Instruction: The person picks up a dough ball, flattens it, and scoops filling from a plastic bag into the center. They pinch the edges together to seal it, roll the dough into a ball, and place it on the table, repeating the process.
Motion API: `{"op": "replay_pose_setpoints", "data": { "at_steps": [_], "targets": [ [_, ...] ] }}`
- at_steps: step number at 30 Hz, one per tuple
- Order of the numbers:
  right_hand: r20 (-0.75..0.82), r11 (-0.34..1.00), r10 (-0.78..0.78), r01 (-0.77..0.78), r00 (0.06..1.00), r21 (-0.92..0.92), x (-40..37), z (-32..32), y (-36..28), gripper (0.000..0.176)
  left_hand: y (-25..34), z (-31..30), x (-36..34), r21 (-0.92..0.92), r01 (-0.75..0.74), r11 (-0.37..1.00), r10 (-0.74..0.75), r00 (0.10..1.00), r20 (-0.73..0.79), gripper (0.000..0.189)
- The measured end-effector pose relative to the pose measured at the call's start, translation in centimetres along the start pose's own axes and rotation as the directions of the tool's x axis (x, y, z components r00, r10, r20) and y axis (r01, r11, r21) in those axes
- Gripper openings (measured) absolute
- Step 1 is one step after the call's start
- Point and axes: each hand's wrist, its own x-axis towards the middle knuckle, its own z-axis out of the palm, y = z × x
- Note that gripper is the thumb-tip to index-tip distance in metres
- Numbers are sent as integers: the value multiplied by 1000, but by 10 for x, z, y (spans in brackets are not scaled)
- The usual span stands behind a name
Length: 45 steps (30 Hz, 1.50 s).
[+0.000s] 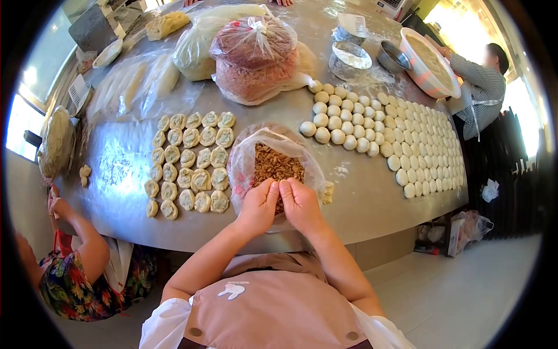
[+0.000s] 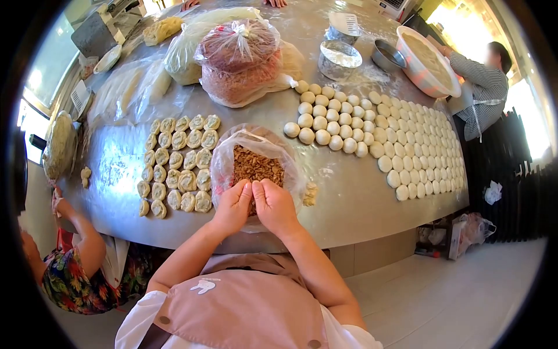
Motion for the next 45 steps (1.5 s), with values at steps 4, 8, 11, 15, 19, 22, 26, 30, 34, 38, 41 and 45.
{"op": "replay_pose_setpoints", "data": {
  "at_steps": [4, 8, 11, 15, 19, 22, 26, 30, 34, 38, 41, 45],
  "targets": [
    [-25, 997, -60, 61, 998, 41, -1, 6, 5, 26, -1, -2, 1, -351, 333, 875, -306, 943, 131, 28],
    [-35, 993, -116, 117, 993, 34, -1, 10, 10, 25, 15, -1, 1, -495, 471, 730, -437, 879, 192, 29],
    [-49, 986, -169, 169, 984, 4, -2, 14, 15, 26, 17, -4, -1, -604, 544, 583, -476, 831, 289, 29],
    [-41, 977, -211, 211, 977, 1, -1, 13, 15, 24, 17, -3, -2, -658, 548, 517, -479, 822, 308, 26],
    [-33, 964, -265, 265, 964, 14, 1, 13, 14, 22, 27, -6, 0, -701, 593, 397, -541, 768, 343, 29],
    [-28, 968, -218, 220, 976, 123, 0, 12, 10, 20, 25, -9, -2, -726, 585, 361, -509, 776, 372, 33],
    [-15, 977, -34, 37, 999, 209, -1, 12, 8, 16, 29, -17, 2, -698, 531, 481, -462, 830, 313, 33],
    [-47, 998, -22, 19, 999, -55, 5, -2, 8, 13, 13, -24, 4, 225, 113, 968, -104, 993, -53, 16],
    [-15, 903, -244, 221, 970, -367, 7, -9, 13, 14, 12, -17, -2, 498, -63, 865, 149, 980, -135, 14],
    [-45, 945, 24, -37, 999, -324, 0, -20, 8, 14, 9, -26, -14, 441, -139, 887, 214, 969, -125, 9],
    [-2, 924, 192, -181, 981, -338, 0, -28, 8, 17, 9, -45, -37, 463, -50, 885, 143, 975, -169, 13],
    [41, 839, 136, -94, 990, -536, 3, -20, 15, 41, -17, -68, -87, 426, -24, 904, 164, 941, -295, 15]
  ]
}}
